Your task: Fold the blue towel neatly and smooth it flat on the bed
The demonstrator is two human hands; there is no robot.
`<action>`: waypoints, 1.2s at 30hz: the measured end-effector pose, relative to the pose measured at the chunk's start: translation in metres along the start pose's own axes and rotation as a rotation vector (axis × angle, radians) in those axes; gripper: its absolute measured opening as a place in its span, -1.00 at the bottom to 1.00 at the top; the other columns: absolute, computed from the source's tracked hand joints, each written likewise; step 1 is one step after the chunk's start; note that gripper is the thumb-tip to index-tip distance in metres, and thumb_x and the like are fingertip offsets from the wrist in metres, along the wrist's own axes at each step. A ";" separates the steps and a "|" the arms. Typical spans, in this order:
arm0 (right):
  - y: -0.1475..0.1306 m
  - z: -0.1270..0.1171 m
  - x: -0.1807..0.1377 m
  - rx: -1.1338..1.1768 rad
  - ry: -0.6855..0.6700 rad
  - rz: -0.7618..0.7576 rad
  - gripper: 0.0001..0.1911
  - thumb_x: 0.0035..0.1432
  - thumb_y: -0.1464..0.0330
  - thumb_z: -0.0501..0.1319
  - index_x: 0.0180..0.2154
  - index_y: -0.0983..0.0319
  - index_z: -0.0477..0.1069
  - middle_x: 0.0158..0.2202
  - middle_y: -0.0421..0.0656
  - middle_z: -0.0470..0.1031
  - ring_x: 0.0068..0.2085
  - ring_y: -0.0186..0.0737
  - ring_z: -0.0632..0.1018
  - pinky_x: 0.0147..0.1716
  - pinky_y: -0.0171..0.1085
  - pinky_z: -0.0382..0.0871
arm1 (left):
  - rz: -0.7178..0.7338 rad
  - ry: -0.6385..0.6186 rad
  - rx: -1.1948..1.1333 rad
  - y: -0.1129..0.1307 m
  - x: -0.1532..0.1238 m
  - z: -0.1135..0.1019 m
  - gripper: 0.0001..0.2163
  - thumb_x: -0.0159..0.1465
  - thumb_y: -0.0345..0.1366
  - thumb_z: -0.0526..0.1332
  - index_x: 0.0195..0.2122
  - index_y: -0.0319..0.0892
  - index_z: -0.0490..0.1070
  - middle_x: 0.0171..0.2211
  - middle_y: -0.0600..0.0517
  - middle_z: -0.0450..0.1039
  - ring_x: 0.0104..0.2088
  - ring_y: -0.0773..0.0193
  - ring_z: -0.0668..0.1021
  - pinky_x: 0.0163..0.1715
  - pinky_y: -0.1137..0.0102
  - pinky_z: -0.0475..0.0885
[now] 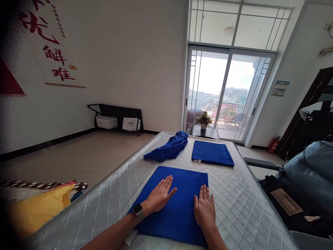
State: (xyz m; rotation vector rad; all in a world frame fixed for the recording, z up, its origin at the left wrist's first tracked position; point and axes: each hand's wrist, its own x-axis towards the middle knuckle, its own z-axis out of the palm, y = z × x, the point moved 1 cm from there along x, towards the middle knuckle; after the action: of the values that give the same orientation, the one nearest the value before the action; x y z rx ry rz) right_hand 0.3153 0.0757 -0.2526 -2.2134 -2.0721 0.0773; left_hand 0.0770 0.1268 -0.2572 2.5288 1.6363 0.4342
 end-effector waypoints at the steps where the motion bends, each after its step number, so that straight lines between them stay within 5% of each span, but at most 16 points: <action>1: 0.000 0.000 0.000 0.008 -0.002 0.004 -0.32 0.37 0.18 -0.28 0.39 0.40 -0.17 0.43 -0.08 -0.23 0.42 -0.19 -0.15 0.36 -0.06 -0.27 | -0.038 0.013 0.011 -0.017 -0.004 -0.003 -0.27 0.39 0.15 -0.26 0.38 -0.34 -0.05 0.39 -0.24 -0.06 0.39 0.04 0.04 0.34 0.08 0.03; 4: 0.001 0.001 0.000 0.021 -0.008 0.005 -0.32 0.37 0.17 -0.28 0.39 0.39 -0.18 0.43 -0.09 -0.26 0.42 -0.21 -0.18 0.36 -0.07 -0.29 | -0.131 0.042 0.036 -0.057 -0.017 -0.010 -0.26 0.39 0.16 -0.25 0.38 -0.34 -0.06 0.39 -0.24 -0.08 0.39 0.03 0.05 0.34 0.08 0.03; 8: 0.001 0.002 0.002 0.008 -0.012 0.009 -0.32 0.37 0.18 -0.29 0.39 0.38 -0.20 0.43 -0.10 -0.27 0.42 -0.22 -0.18 0.36 -0.07 -0.30 | -0.157 0.065 0.047 -0.076 -0.029 -0.011 -0.26 0.39 0.16 -0.26 0.39 -0.36 -0.08 0.40 -0.22 -0.09 0.39 0.05 0.04 0.35 0.10 0.03; 17: -0.001 -0.008 0.008 -0.082 -0.070 0.020 -0.32 0.37 0.18 -0.25 0.39 0.40 -0.14 0.43 -0.05 -0.20 0.42 -0.14 -0.12 0.35 -0.03 -0.34 | -0.166 0.070 0.077 -0.072 -0.027 -0.011 -0.21 0.38 0.18 -0.27 0.36 -0.42 -0.01 0.38 -0.26 -0.04 0.39 0.05 0.07 0.35 0.11 0.02; 24: 0.000 -0.032 0.066 -0.023 -0.012 -0.022 -0.35 0.40 0.21 -0.26 0.39 0.41 -0.14 0.43 0.00 -0.18 0.42 -0.15 -0.12 0.34 -0.09 -0.30 | -0.178 0.077 0.041 -0.072 -0.028 -0.012 -0.20 0.36 0.20 -0.25 0.36 -0.42 0.00 0.38 -0.27 -0.03 0.38 0.04 0.09 0.35 0.12 0.03; 36: 0.011 0.002 0.090 0.038 0.027 -0.024 -0.33 0.37 0.18 -0.29 0.40 0.36 -0.16 0.43 -0.14 -0.17 0.42 -0.25 -0.14 0.35 -0.17 -0.32 | -0.206 0.022 -0.011 -0.071 -0.029 -0.020 -0.21 0.36 0.21 -0.25 0.38 -0.37 -0.03 0.40 -0.15 -0.06 0.39 0.08 0.06 0.38 0.14 -0.01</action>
State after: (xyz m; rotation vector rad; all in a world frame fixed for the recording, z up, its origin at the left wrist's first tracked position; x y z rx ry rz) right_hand 0.3319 0.1648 -0.2529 -2.1549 -2.0655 0.0841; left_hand -0.0023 0.1291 -0.2600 2.3231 1.8724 0.4500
